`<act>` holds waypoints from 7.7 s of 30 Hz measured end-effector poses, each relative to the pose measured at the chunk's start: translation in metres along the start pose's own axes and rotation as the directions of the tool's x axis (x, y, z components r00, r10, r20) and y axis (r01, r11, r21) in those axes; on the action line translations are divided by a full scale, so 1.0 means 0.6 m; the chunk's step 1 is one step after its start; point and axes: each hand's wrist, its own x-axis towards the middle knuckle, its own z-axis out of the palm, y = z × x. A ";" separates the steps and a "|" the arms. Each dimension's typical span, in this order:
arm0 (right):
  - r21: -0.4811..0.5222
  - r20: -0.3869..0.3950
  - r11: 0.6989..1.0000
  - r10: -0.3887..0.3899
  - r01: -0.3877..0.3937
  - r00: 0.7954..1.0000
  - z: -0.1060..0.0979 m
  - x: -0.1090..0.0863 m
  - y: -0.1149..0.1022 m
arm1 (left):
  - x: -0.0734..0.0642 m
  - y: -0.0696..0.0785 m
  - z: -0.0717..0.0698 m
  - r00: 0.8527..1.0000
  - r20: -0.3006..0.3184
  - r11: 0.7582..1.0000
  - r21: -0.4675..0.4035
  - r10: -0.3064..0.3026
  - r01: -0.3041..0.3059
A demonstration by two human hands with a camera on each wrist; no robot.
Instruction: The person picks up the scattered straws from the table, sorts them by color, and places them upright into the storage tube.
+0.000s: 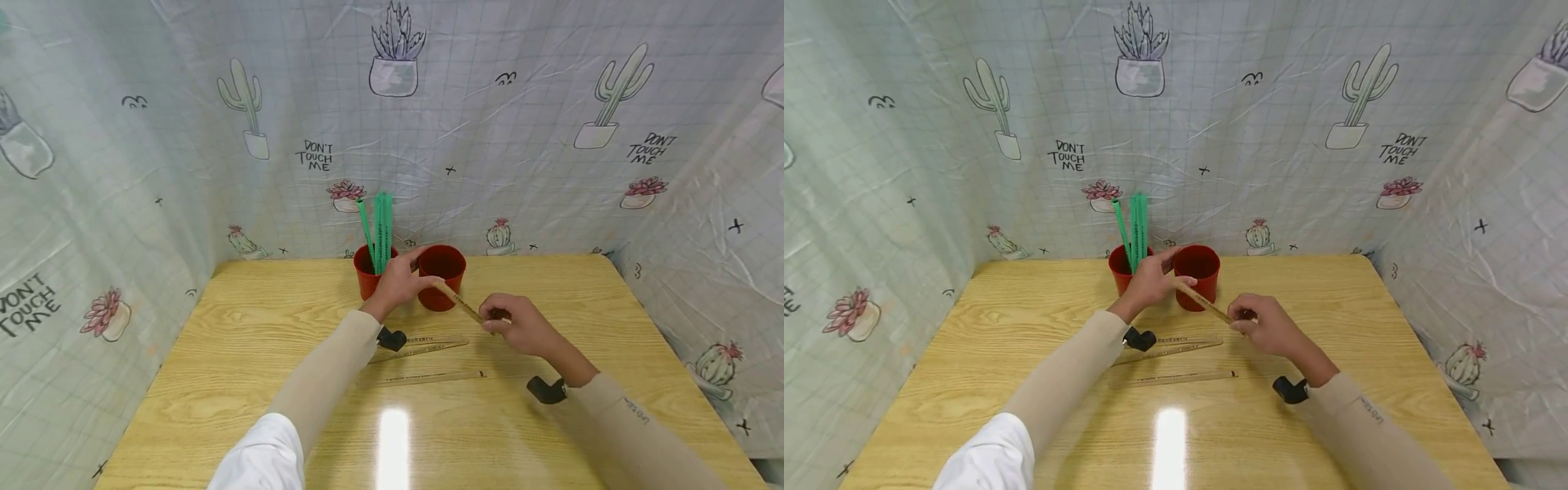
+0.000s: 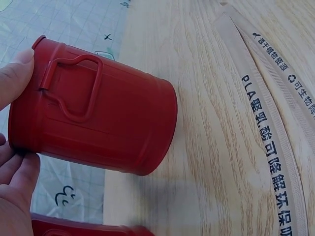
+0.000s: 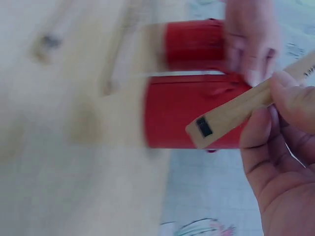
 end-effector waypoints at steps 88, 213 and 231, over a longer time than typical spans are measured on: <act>0.153 0.152 0.965 0.188 -0.211 0.970 0.160 -0.024 -0.003 | 0.005 -0.003 -0.005 0.998 0.029 0.998 0.019 0.056 -0.057; -0.098 0.066 0.994 0.058 -0.051 0.996 0.162 0.042 -0.005 | 0.007 -0.004 -0.004 0.999 0.024 0.998 0.048 0.033 -0.034; -0.457 0.409 0.866 0.000 0.205 0.913 0.161 0.052 -0.023 | 0.006 -0.001 -0.006 0.999 0.032 0.998 0.059 0.014 -0.016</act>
